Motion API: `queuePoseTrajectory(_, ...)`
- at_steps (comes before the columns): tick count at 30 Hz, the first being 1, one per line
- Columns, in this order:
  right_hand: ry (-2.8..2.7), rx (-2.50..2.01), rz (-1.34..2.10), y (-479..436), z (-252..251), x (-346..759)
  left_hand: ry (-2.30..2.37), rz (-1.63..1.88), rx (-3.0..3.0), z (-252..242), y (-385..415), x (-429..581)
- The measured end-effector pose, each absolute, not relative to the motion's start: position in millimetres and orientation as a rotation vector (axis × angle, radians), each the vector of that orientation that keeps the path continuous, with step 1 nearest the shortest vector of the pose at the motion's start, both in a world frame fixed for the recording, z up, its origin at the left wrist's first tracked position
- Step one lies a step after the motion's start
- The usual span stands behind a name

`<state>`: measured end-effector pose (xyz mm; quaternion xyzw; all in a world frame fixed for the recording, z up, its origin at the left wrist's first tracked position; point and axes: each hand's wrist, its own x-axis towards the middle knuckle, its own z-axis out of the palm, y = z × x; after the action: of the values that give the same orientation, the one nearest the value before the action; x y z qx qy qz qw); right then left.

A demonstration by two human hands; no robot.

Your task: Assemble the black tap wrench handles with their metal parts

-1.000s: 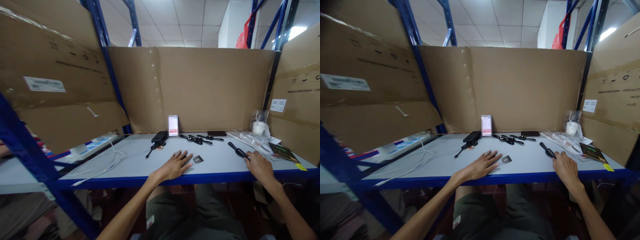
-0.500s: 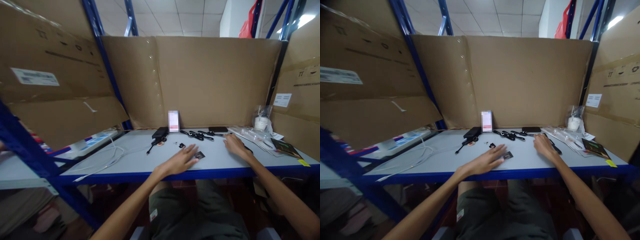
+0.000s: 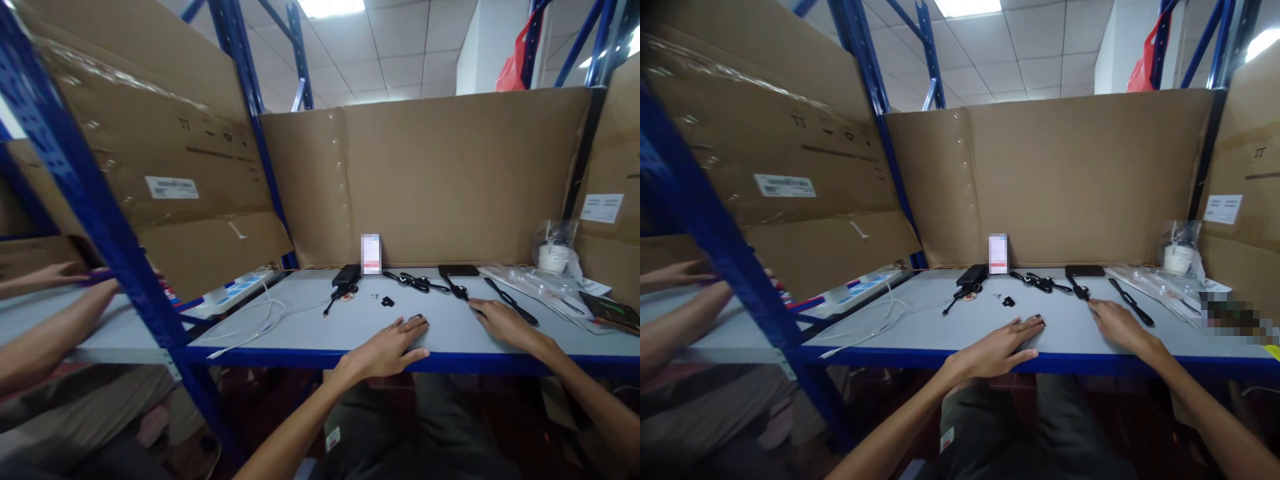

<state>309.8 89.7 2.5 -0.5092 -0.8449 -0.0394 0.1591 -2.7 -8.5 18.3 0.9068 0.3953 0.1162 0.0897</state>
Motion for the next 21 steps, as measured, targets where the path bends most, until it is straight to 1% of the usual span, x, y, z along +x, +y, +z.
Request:
queuePoseTrajectory(4,-2.354,-1.686,-0.262,51,6,317,1.222,0.461,2.708,14,-8,-2)
queuePoseTrajectory(7,-2.245,-1.833,-0.288,35,14,312,1.295,0.615,2.723,12,-10,-2)
queuePoseTrajectory(9,-2.181,-1.903,-0.282,31,16,311,1.31,0.648,2.717,11,-13,-5)
queuePoseTrajectory(12,-2.129,-1.961,-0.226,30,13,318,1.318,0.635,2.715,10,-14,-9)
queuePoseTrajectory(17,-2.082,-2.004,0.04,34,18,339,1.211,0.556,2.789,11,14,17)
queuePoseTrajectory(21,-2.061,-2.048,0.009,36,25,343,1.07,0.483,2.799,14,53,64)
